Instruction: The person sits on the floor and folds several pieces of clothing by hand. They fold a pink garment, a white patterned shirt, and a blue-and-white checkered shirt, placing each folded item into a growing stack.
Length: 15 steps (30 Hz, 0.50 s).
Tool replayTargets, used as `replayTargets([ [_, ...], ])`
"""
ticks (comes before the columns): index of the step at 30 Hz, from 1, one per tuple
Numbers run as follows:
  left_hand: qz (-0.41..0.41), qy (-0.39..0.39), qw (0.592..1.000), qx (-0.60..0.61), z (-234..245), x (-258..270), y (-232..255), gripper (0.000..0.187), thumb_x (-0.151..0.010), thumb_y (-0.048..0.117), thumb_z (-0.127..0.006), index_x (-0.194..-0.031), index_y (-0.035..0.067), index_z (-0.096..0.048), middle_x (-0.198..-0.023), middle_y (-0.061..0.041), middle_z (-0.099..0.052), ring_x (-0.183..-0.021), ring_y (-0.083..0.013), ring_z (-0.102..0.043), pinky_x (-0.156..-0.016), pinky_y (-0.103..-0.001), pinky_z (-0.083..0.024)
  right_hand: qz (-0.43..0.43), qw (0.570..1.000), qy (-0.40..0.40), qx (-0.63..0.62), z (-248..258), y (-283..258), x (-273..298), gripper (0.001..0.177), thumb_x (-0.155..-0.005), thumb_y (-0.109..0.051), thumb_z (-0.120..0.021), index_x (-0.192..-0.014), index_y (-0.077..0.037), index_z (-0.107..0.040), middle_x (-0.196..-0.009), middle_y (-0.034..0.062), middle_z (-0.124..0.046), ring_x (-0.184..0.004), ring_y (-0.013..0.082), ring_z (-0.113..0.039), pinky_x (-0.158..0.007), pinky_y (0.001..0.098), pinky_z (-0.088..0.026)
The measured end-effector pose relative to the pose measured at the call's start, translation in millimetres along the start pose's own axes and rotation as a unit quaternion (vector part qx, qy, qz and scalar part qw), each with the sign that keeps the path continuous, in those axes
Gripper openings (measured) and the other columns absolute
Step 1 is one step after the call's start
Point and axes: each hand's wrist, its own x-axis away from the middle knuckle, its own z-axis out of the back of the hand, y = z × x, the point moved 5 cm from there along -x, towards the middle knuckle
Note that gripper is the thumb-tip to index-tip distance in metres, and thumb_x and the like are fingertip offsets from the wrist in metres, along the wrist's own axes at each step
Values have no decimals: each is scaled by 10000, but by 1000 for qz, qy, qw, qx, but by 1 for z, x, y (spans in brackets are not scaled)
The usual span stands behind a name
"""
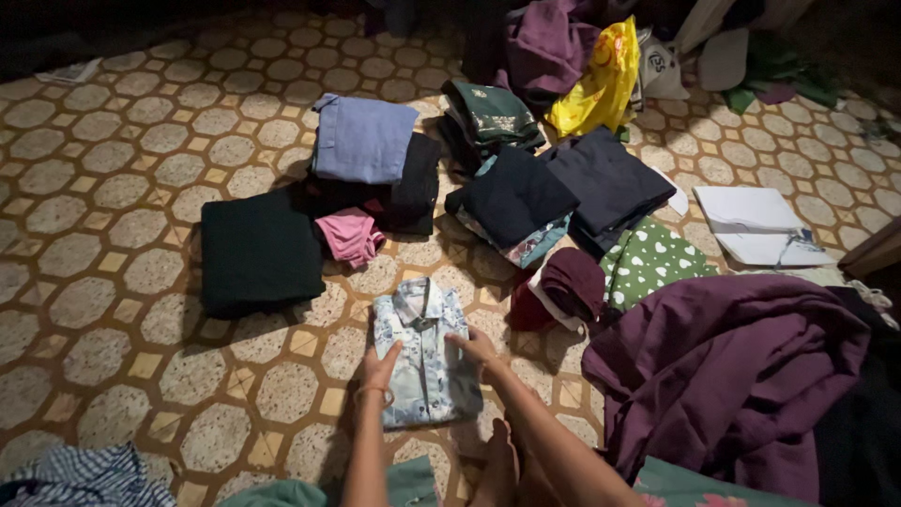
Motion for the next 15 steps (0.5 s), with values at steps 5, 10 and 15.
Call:
replayTargets([
  [5, 72, -19, 997, 28, 7, 4, -19, 582, -813, 439, -817, -1214, 28, -715, -1133, -96, -764, -988, -209, -696, -867, -338, -538, -164, 901, -173, -363, -18, 9, -3, 682, -905, -628, -637, -1367, -126, -631, -1258, 83, -705, -1088, 239, -661, -944, 442, -553],
  [10, 85, -120, 984, 104, 7, 8, -25, 475, -825, 395, -799, -1157, 61, -748, -1060, -59, -766, -892, -173, -664, -782, -329, -533, -143, 892, -219, -369, -22, 4, -13, 801, -937, -711, -600, -1444, -92, -567, -1416, 110, -610, -1233, 261, -588, -1052, 446, -477],
  [15, 93, -132, 982, 99, 5, 9, -29, 445, -795, 378, -834, -1078, 38, -790, -1022, -38, -784, -885, -155, -695, -796, -318, -549, -146, 850, -288, -415, -32, -3, -14, 904, -979, -762, -587, -1535, -62, -450, -1588, 177, -439, -1337, 333, -456, -1152, 471, -355],
])
